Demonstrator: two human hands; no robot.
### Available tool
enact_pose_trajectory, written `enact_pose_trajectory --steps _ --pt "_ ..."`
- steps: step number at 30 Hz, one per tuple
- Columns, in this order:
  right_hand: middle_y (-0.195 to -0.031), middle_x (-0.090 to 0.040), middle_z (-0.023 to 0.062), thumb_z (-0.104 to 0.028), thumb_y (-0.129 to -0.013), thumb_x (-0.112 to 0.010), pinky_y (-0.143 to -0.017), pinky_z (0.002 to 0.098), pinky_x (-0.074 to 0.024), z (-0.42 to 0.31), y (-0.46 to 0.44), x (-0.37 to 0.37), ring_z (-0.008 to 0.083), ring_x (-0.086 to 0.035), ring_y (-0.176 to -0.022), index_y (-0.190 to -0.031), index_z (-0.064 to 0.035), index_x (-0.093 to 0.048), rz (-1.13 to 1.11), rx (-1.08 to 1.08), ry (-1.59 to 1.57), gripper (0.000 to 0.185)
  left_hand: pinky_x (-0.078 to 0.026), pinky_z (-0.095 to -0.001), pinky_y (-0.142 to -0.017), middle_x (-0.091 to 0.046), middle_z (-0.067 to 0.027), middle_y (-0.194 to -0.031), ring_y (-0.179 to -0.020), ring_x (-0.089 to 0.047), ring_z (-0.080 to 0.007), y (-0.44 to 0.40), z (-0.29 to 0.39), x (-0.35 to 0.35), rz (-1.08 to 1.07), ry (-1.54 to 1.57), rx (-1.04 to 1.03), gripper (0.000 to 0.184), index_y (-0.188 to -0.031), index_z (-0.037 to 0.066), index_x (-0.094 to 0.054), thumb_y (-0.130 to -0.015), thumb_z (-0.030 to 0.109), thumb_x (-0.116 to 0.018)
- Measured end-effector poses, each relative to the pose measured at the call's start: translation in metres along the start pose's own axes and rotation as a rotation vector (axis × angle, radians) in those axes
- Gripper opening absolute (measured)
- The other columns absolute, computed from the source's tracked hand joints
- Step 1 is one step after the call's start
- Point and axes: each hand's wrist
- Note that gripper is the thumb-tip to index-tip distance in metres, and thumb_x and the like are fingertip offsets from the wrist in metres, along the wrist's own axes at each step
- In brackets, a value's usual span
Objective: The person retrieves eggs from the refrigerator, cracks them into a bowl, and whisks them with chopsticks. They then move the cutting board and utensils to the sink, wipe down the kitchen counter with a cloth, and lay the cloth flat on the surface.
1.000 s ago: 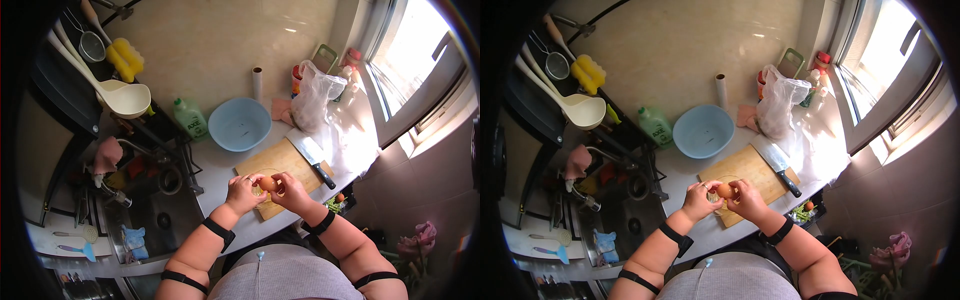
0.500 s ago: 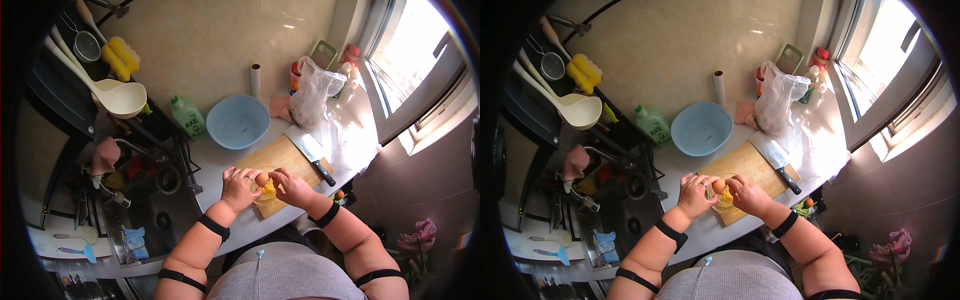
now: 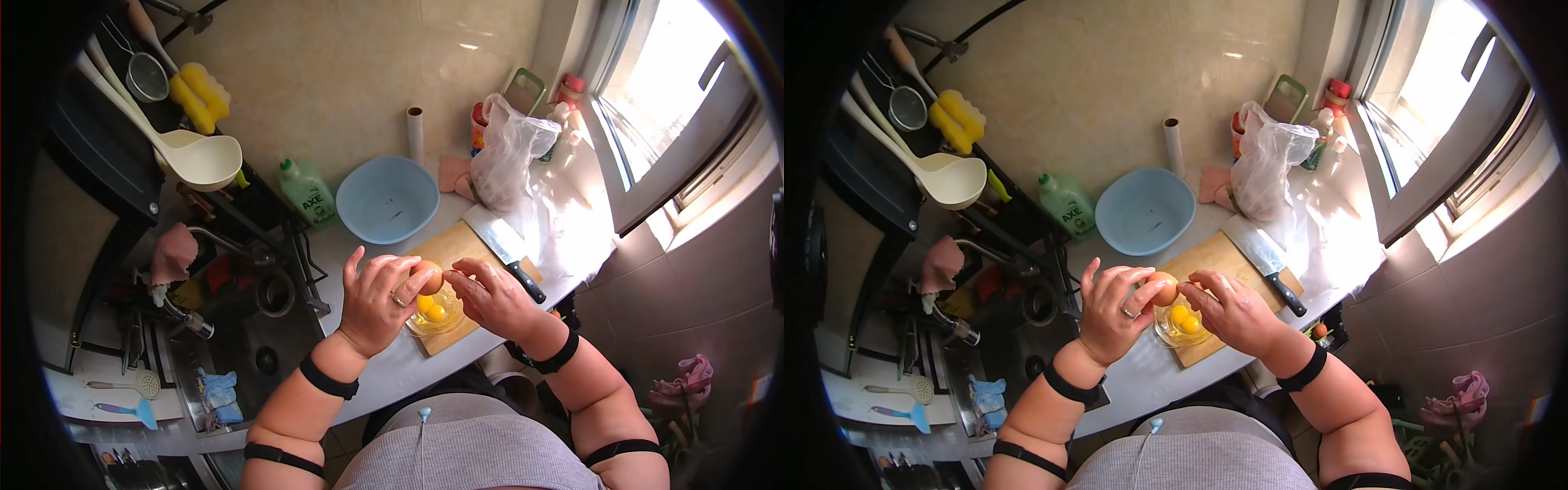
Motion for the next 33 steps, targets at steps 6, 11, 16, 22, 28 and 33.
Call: enact_pose_trajectory --steps 6,11,16,22,28,33 --pt "-0.106 -0.049 0.0113 0.001 -0.062 -0.063 -0.075 0.0335 -0.0478 -0.003 0.0 0.008 0.026 -0.056 -0.086 -0.117 -0.0051 -0.051 0.026 0.024 0.009 0.057 -0.019 -0.0457 -0.104 -0.055 0.0044 -0.106 -0.099 -0.053 -0.0167 -0.007 0.004 0.01 0.036 0.005 -0.039 0.057 -0.112 0.027 -0.053 -0.062 0.006 -0.07" --pt "-0.106 -0.049 0.0112 0.002 -0.062 -0.064 -0.072 0.0329 -0.0482 -0.005 0.001 0.012 0.0254 -0.056 -0.084 -0.118 -0.0056 -0.051 0.062 0.039 -0.003 0.058 -0.017 -0.0462 -0.105 -0.055 0.0041 -0.106 -0.099 -0.054 -0.0169 -0.008 0.006 0.013 0.052 -0.008 -0.066 0.06 -0.113 0.027 -0.053 -0.061 0.004 -0.07" --pt "-0.105 -0.05 0.0113 0.002 -0.063 -0.064 -0.071 0.0329 -0.0485 -0.006 0.003 0.013 0.0253 -0.057 -0.084 -0.119 -0.0058 -0.051 0.078 0.039 0.011 0.057 -0.016 -0.047 -0.106 -0.055 0.0037 -0.106 -0.098 -0.054 -0.0175 -0.009 0.008 0.014 0.062 -0.014 -0.078 0.06 -0.113 0.027 -0.053 -0.061 0.003 -0.07" --pt "-0.104 -0.05 0.0115 0.002 -0.065 -0.063 -0.07 0.0325 -0.0484 -0.005 0.007 0.01 0.0252 -0.057 -0.083 -0.119 -0.0055 -0.051 0.104 0.039 0.001 0.056 -0.016 -0.0482 -0.106 -0.055 0.0036 -0.105 -0.098 -0.054 -0.0184 -0.009 0.01 0.015 0.057 -0.016 -0.08 0.06 -0.112 0.027 -0.053 -0.061 0.002 -0.069" --pt "-0.099 -0.054 0.0081 0.004 -0.066 -0.062 -0.065 0.0292 -0.0495 0.0 0.033 -0.031 0.0204 -0.059 -0.079 -0.115 -0.0066 -0.051 0.13 -0.209 -0.149 0.051 -0.017 -0.0511 -0.104 -0.054 0.0024 -0.108 -0.1 -0.052 -0.0177 0.009 0.005 -0.015 -0.024 0.074 0.142 0.049 -0.112 0.022 -0.053 -0.067 0.011 -0.068" --pt "-0.094 -0.056 0.0094 -0.006 -0.073 -0.065 -0.065 0.0288 -0.0497 0.003 0.056 -0.072 0.0175 -0.061 -0.078 -0.109 -0.004 -0.049 0.078 -0.672 -0.521 0.04 -0.044 -0.033 -0.085 -0.059 -0.005 -0.101 -0.089 -0.056 -0.0191 0.067 -0.015 -0.09 -0.166 0.701 0.694 0.047 -0.112 0.007 -0.053 -0.069 0.012 -0.072"
Point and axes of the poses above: each hand's wrist, its own y-axis away from the middle knuckle, its own x-axis out of the back of the hand, z = x × y
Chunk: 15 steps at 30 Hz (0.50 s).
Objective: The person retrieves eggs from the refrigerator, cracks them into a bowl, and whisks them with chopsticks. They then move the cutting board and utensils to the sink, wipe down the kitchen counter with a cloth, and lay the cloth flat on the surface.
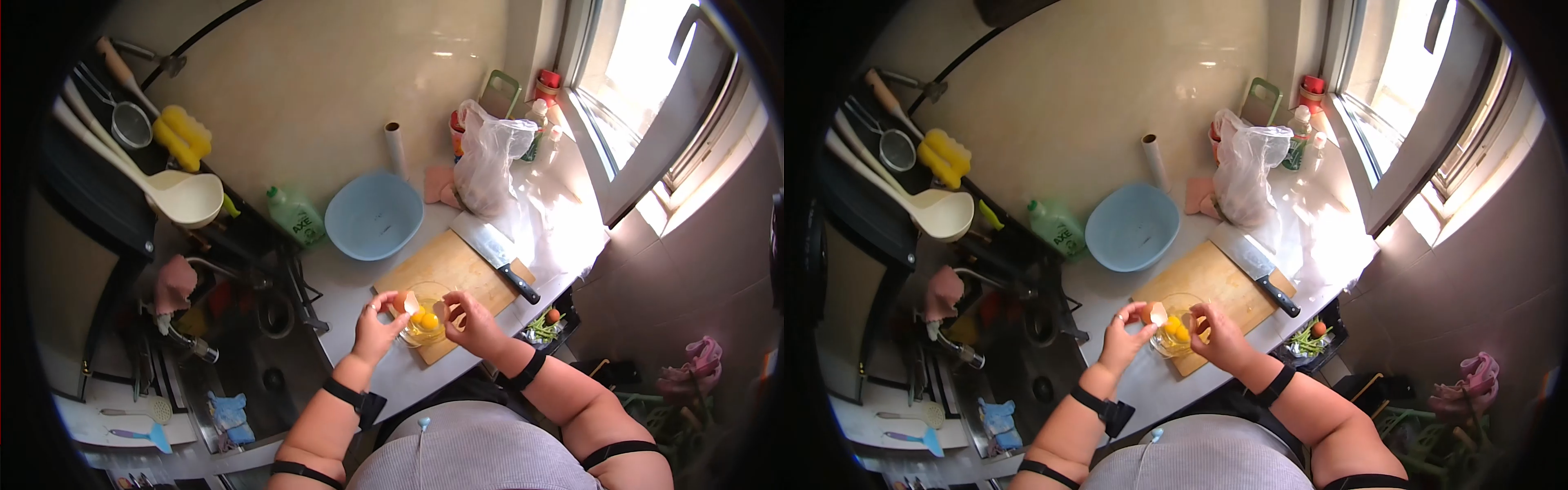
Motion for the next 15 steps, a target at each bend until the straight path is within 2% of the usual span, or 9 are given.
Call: enact_pose_trajectory --steps 1,2,4,5,6,7,10,14,15 --pt "-0.095 -0.056 0.0077 -0.006 -0.073 -0.065 -0.064 0.0278 -0.0494 -0.001 0.001 -0.003 0.0161 -0.06 -0.078 -0.11 -0.0053 -0.048 0.003 -0.005 -0.03 0.041 -0.046 -0.0284 -0.08 -0.059 -0.0062 -0.102 -0.089 -0.057 -0.0172 0.005 -0.004 -0.006 -0.052 0.214 0.174 0.046 -0.113 0.004 -0.052 -0.072 0.013 -0.072" --pt "-0.095 -0.057 0.006 -0.005 -0.073 -0.065 -0.064 0.0267 -0.0491 -0.002 0.003 -0.005 0.0146 -0.06 -0.078 -0.111 -0.0066 -0.048 0.006 -0.013 -0.06 0.041 -0.046 -0.0284 -0.08 -0.059 -0.0062 -0.102 -0.089 -0.057 -0.0172 0.009 -0.007 -0.01 -0.068 0.211 0.173 0.046 -0.113 0.004 -0.052 -0.072 0.013 -0.072" --pt "-0.094 -0.057 0.0066 -0.006 -0.073 -0.064 -0.065 0.0268 -0.0488 -0.002 0.001 -0.01 0.0157 -0.061 -0.079 -0.108 -0.0063 -0.051 0.042 -0.026 -0.039 0.038 -0.045 -0.0264 -0.083 -0.058 -0.0069 -0.107 -0.093 -0.055 -0.0131 0.013 -0.004 -0.019 -0.118 0.517 0.38 0.045 -0.116 -0.002 -0.049 -0.078 0.013 -0.069" --pt "-0.093 -0.058 0.0069 -0.006 -0.073 -0.064 -0.065 0.0267 -0.0486 -0.001 0.001 -0.011 0.0162 -0.061 -0.08 -0.107 -0.0058 -0.052 0.051 -0.025 -0.04 0.036 -0.045 -0.0259 -0.085 -0.058 -0.0084 -0.107 -0.096 -0.055 -0.0138 0.014 -0.002 -0.021 -0.128 0.593 0.401 0.042 -0.117 -0.003 -0.048 -0.081 0.011 -0.065" --pt "-0.093 -0.058 0.0071 -0.006 -0.073 -0.064 -0.065 0.0267 -0.0485 0.0 0.001 -0.012 0.0167 -0.06 -0.081 -0.105 -0.0053 -0.053 0.061 -0.024 -0.041 0.034 -0.045 -0.0259 -0.085 -0.058 -0.0084 -0.107 -0.096 -0.055 -0.0138 0.015 -0.001 -0.023 -0.148 0.593 0.4 0.042 -0.117 -0.003 -0.048 -0.081 0.011 -0.065" --pt "-0.092 -0.06 0.0092 -0.01 -0.072 -0.065 -0.065 0.0313 -0.0494 0.001 0.003 -0.012 0.0209 -0.061 -0.082 -0.103 -0.0053 -0.054 0.067 -0.013 -0.057 0.033 -0.045 -0.0258 -0.085 -0.057 -0.0087 -0.107 -0.096 -0.055 -0.0137 0.016 -0.002 -0.024 -0.146 0.621 0.428 0.042 -0.117 -0.003 -0.047 -0.082 0.009 -0.064" --pt "-0.091 -0.059 0.0089 -0.01 -0.072 -0.064 -0.065 0.0318 -0.0491 -0.003 0.011 -0.007 0.0209 -0.06 -0.08 -0.102 -0.0057 -0.054 0.125 0.066 -0.093 0.032 -0.045 -0.0261 -0.086 -0.056 -0.009 -0.108 -0.097 -0.055 -0.0137 0.016 -0.002 -0.029 -0.16 0.656 0.466 0.043 -0.118 -0.002 -0.046 -0.081 0.008 -0.065" --pt "-0.091 -0.057 0.0105 -0.006 -0.071 -0.065 -0.064 0.0302 -0.0491 0.01 0.021 -0.005 0.0213 -0.059 -0.079 -0.101 -0.0054 -0.056 0.156 0.095 -0.097 0.031 -0.046 -0.0256 -0.083 -0.058 -0.0084 -0.105 -0.095 -0.055 -0.0133 0.019 0.007 -0.041 -0.156 0.571 0.467 0.044 -0.117 -0.002 -0.048 -0.078 0.009 -0.067" --pt "-0.096 -0.055 0.0107 -0.005 -0.071 -0.065 -0.065 0.0285 -0.0493 0.013 0.021 -0.005 0.0198 -0.059 -0.08 -0.101 -0.0055 -0.056 0.196 0.173 -0.107 0.031 -0.047 -0.0252 -0.082 -0.058 -0.0073 -0.104 -0.093 -0.055 -0.0129 0.019 0.01 -0.045 -0.19 0.435 0.428 0.044 -0.116 -0.002 -0.049 -0.077 0.009 -0.068"
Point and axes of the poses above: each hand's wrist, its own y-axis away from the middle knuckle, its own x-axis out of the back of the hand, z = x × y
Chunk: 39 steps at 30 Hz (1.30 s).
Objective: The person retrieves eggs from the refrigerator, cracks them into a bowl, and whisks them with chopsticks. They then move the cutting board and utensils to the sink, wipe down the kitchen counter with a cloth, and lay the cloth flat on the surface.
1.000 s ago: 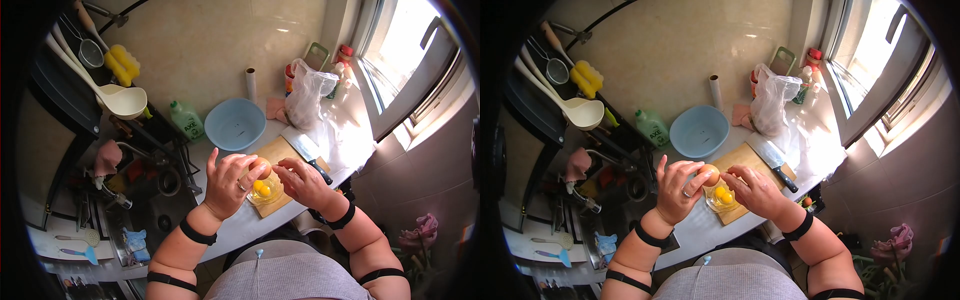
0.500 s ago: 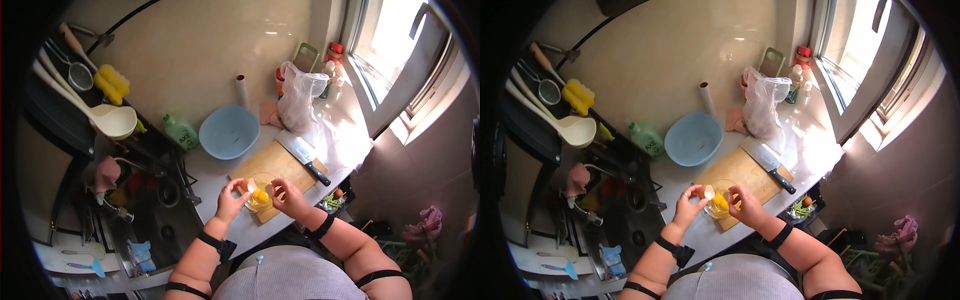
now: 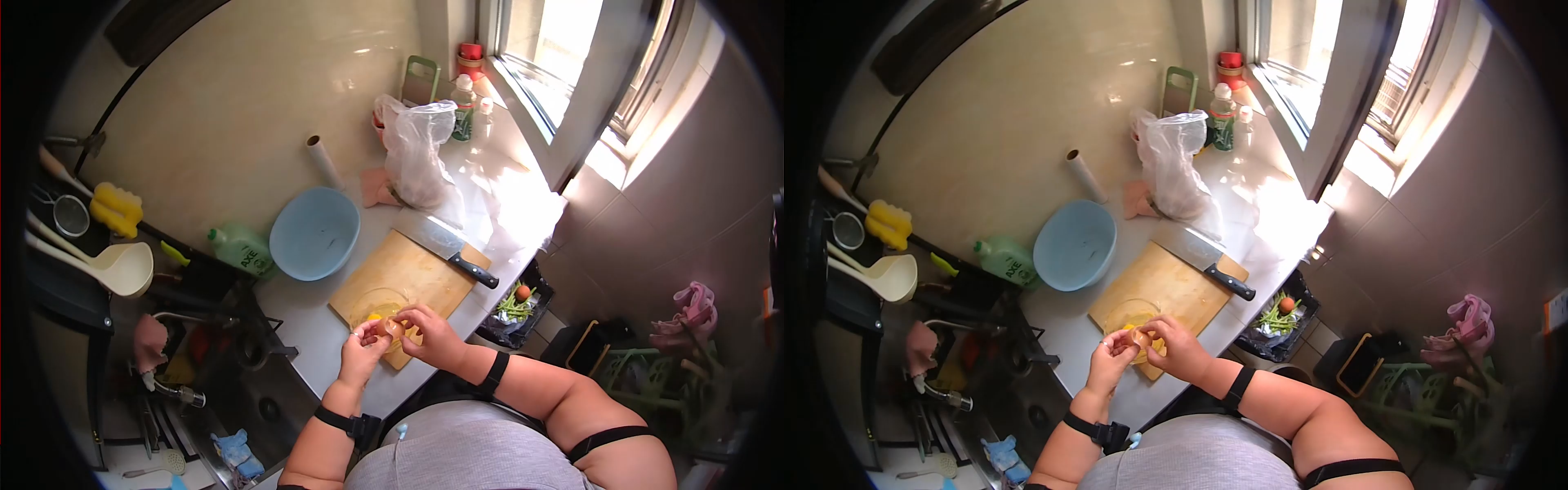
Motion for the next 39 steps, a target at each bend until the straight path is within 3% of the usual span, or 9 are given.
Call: enact_pose_trajectory --steps 5,9,15,19,23,31,33,35,39 --pt "-0.104 -0.052 0.0095 0.001 -0.07 -0.064 -0.064 0.025 -0.0496 -0.004 0.026 0.038 0.0154 -0.058 -0.082 -0.105 -0.0067 -0.055 0.037 -0.194 0.003 0.036 -0.048 -0.0268 -0.073 -0.062 -0.0072 -0.094 -0.081 -0.057 -0.0141 0.004 0.03 -0.043 0.002 -0.661 -0.305 0.042 -0.109 0.001 -0.058 -0.072 0.015 -0.072" --pt "-0.109 -0.052 0.0085 0.004 -0.074 -0.061 -0.065 0.0214 -0.0477 -0.001 0.051 0.085 0.012 -0.057 -0.084 -0.109 -0.0045 -0.049 0.181 -0.328 -0.089 0.038 -0.048 -0.0306 -0.077 -0.062 -0.0149 -0.1 -0.087 -0.06 -0.022 0.001 0.053 -0.095 -0.178 -0.698 -0.584 0.049 -0.114 0.001 -0.055 -0.071 0.016 -0.073" --pt "-0.095 -0.058 0.0032 -0.002 -0.078 -0.059 -0.065 0.0214 -0.047 0.04 0.093 0.144 0.0077 -0.056 -0.079 -0.107 -0.0033 -0.051 0.558 -0.528 -0.261 0.03 -0.038 -0.0373 -0.097 -0.05 -0.0229 -0.121 -0.114 -0.048 -0.0339 -0.008 0.057 -0.159 -0.472 -0.592 -0.556 0.062 -0.127 -0.001 -0.041 -0.076 0.023 -0.067" --pt "-0.095 -0.057 0.0074 -0.009 -0.076 -0.062 -0.07 0.0246 -0.0495 0.105 0.121 0.158 0.012 -0.06 -0.081 -0.109 0.0 -0.052 0.481 -0.767 -0.025 0.035 -0.035 -0.0364 -0.099 -0.047 -0.0218 -0.125 -0.118 -0.044 -0.0342 -0.013 0.036 -0.157 -0.493 -0.662 -0.529 0.051 -0.121 0.002 -0.049 -0.078 0.024 -0.066" --pt "-0.099 -0.057 0.0138 -0.015 -0.073 -0.063 -0.074 0.0306 -0.0496 0.132 0.124 0.172 0.0193 -0.061 -0.08 -0.104 -0.0021 -0.057 0.419 -0.726 0.186 0.034 -0.035 -0.0362 -0.099 -0.047 -0.0202 -0.125 -0.118 -0.045 -0.0326 -0.008 0.048 -0.129 -0.481 -0.596 -0.437 0.044 -0.115 0.004 -0.054 -0.078 0.023 -0.066" --pt "-0.093 -0.055 0.0156 -0.012 -0.068 -0.064 -0.072 0.0371 -0.0477 0.146 0.074 0.217 0.0308 -0.057 -0.08 -0.078 -0.0035 -0.054 0.311 -0.479 0.651 0.016 -0.039 -0.0377 -0.095 -0.05 -0.02 -0.119 -0.111 -0.049 -0.0331 0.024 0.049 -0.025 -0.074 -0.604 -0.418 0.03 -0.104 0.005 -0.059 -0.077 0.015 -0.066" --pt "-0.104 -0.052 0.0185 -0.007 -0.068 -0.061 -0.077 0.039 -0.0474 0.16 0.044 0.225 0.034 -0.055 -0.091 -0.084 -0.0042 -0.056 0.426 -0.178 0.784 0.017 -0.038 -0.0379 -0.096 -0.049 -0.0199 -0.12 -0.112 -0.048 -0.0333 0.041 0.034 0.006 0.021 -0.61 -0.401 0.031 -0.105 0.005 -0.059 -0.076 0.013 -0.064" --pt "-0.126 -0.036 0.028 -0.008 -0.07 -0.061 -0.089 0.0416 -0.044 0.165 0.014 0.23 0.0407 -0.045 -0.111 -0.12 -0.0081 -0.047 0.335 -0.345 1.008 0.052 -0.037 -0.0381 -0.097 -0.048 -0.0198 -0.122 -0.114 -0.046 -0.0336 0.062 0.024 0.021 0.116 -0.615 -0.381 0.032 -0.107 0.006 -0.059 -0.075 0.01 -0.063" --pt "-0.13 -0.033 0.0289 -0.02 -0.072 -0.067 -0.093 0.0419 -0.0421 0.168 -0.046 0.232 0.0399 -0.042 -0.117 -0.14 -0.021 -0.019 0.191 -0.709 1.092 0.084 -0.035 -0.0385 -0.099 -0.039 -0.0178 -0.128 -0.119 -0.041 -0.0332 0.101 0.008 0.035 0.353 -0.753 -0.227 0.042 -0.114 0.008 -0.057 -0.072 0.007 -0.062"
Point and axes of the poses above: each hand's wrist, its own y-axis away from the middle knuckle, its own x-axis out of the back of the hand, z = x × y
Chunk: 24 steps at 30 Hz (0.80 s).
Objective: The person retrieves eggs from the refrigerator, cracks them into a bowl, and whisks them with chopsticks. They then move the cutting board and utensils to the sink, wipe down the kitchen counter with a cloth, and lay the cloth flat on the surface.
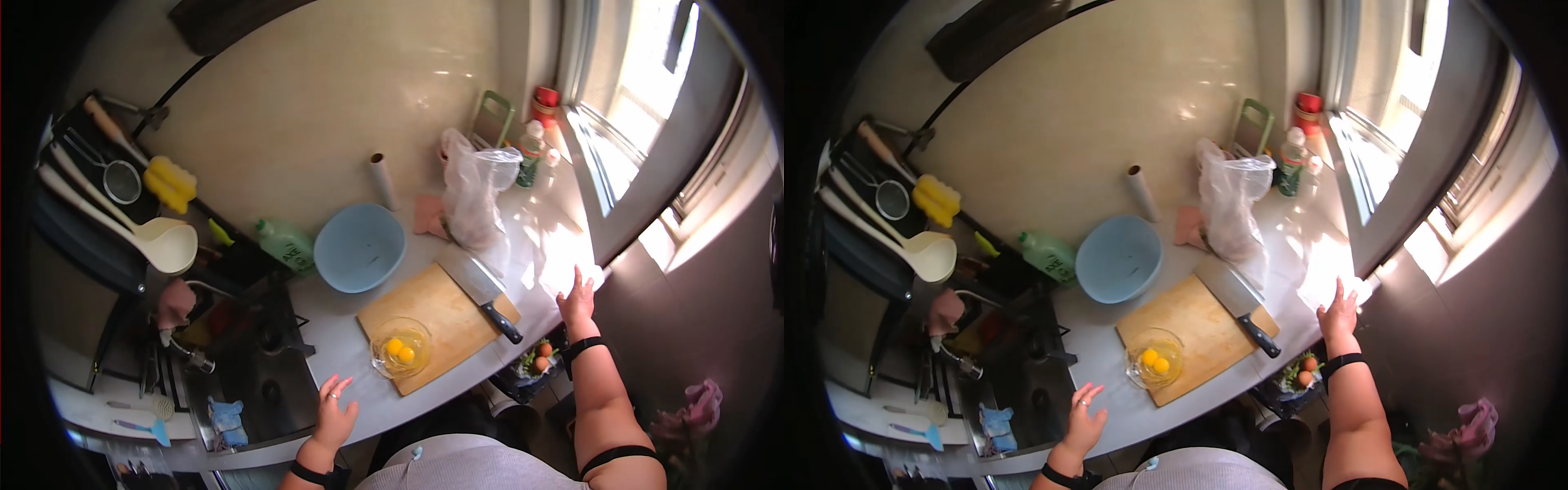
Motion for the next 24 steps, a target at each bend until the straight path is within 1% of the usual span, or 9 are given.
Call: enact_pose_trajectory --steps 1,4,8,10,14,15,18,22,24 --pt "-0.133 -0.029 0.0281 -0.02 -0.072 -0.068 -0.092 0.0425 -0.0429 -0.004 -0.011 -0.001 0.0397 -0.042 -0.117 -0.141 -0.0251 -0.016 -0.089 -0.004 -0.011 0.087 -0.035 -0.0378 -0.099 -0.04 -0.017 -0.127 -0.118 -0.042 -0.0318 0.007 -0.002 0.001 0.018 -0.008 0.017 0.043 -0.114 0.008 -0.056 -0.072 0.007 -0.062" --pt "-0.106 -0.055 0.0223 -0.014 -0.072 -0.064 -0.083 0.04 -0.0463 0.0 -0.031 -0.022 0.0352 -0.056 -0.097 -0.123 -0.009 -0.046 -0.191 0.057 -0.068 0.054 -0.034 -0.0364 -0.1 -0.042 -0.0158 -0.125 -0.118 -0.042 -0.0298 0.015 -0.004 0.004 0.044 0.002 0.037 0.044 -0.116 0.007 -0.055 -0.072 0.007 -0.063" --pt "-0.093 -0.058 0.0205 -0.01 -0.074 -0.06 -0.08 0.0389 -0.0465 0.001 -0.043 -0.046 0.0356 -0.057 -0.092 -0.104 -0.0011 -0.056 -0.146 0.036 -0.111 0.032 -0.036 -0.0379 -0.098 -0.041 -0.0161 -0.126 -0.116 -0.043 -0.0308 0.013 0.001 0.01 0.072 0.05 0.04 0.041 -0.113 0.007 -0.057 -0.072 0.008 -0.064" --pt "-0.09 -0.059 0.019 -0.009 -0.076 -0.057 -0.08 0.0394 -0.0466 -0.005 -0.047 -0.05 0.0362 -0.057 -0.091 -0.094 0.0006 -0.058 0.188 0.103 -0.266 0.02 -0.037 -0.0379 -0.097 -0.042 -0.0159 -0.125 -0.115 -0.043 -0.0306 0.009 0.001 0.01 0.08 0.034 0.006 0.04 -0.112 0.007 -0.057 -0.073 0.008 -0.064" --pt "-0.117 -0.047 0.0196 -0.011 -0.077 -0.059 -0.086 0.0364 -0.0455 -0.031 -0.058 -0.038 0.0335 -0.053 -0.102 -0.119 -0.0001 -0.045 0.215 0.288 -0.404 0.047 -0.038 -0.0376 -0.096 -0.044 -0.0153 -0.123 -0.113 -0.045 -0.0304 -0.003 0.008 0.012 0.043 0.138 0.045 0.038 -0.111 0.006 -0.057 -0.073 0.008 -0.064" --pt "-0.128 -0.039 0.0189 -0.016 -0.076 -0.062 -0.09 0.036 -0.044 -0.045 -0.052 -0.021 0.0322 -0.049 -0.11 -0.13 -0.0021 -0.034 0.038 0.209 -0.22 0.063 -0.039 -0.0373 -0.095 -0.045 -0.0153 -0.122 -0.113 -0.046 -0.0305 -0.006 0.011 0.011 0.023 0.139 0.052 0.038 -0.111 0.006 -0.057 -0.074 0.009 -0.064" --pt "-0.13 -0.037 0.0198 -0.021 -0.074 -0.063 -0.093 0.0371 -0.0419 -0.081 -0.047 0.021 0.0327 -0.045 -0.116 -0.132 -0.0032 -0.033 -0.136 -0.028 0.002 0.067 -0.039 -0.0368 -0.095 -0.046 -0.015 -0.121 -0.112 -0.046 -0.0304 -0.014 0.01 0.008 0.003 0.116 -0.01 0.037 -0.11 0.005 -0.057 -0.074 0.009 -0.065" --pt "-0.132 -0.035 0.0229 -0.02 -0.072 -0.064 -0.093 0.041 -0.0396 -0.107 -0.021 0.036 0.0362 -0.044 -0.114 -0.127 -0.0027 -0.041 0.234 0.15 0.136 0.062 -0.039 -0.0367 -0.094 -0.047 -0.0145 -0.119 -0.111 -0.047 -0.03 -0.015 0.005 0.008 0.019 0.131 -0.04 0.034 -0.108 0.005 -0.058 -0.074 0.009 -0.064" --pt "-0.126 -0.042 0.0214 -0.014 -0.067 -0.066 -0.091 0.0414 -0.0404 -0.12 -0.019 0.02 0.0355 -0.045 -0.111 -0.116 -0.0031 -0.051 0.359 0.44 -0.139 0.053 -0.039 -0.0365 -0.094 -0.048 -0.0141 -0.118 -0.11 -0.048 -0.0294 -0.016 -0.002 0.008 0.009 0.13 -0.023 0.033 -0.107 0.005 -0.058 -0.075 0.009 -0.064"
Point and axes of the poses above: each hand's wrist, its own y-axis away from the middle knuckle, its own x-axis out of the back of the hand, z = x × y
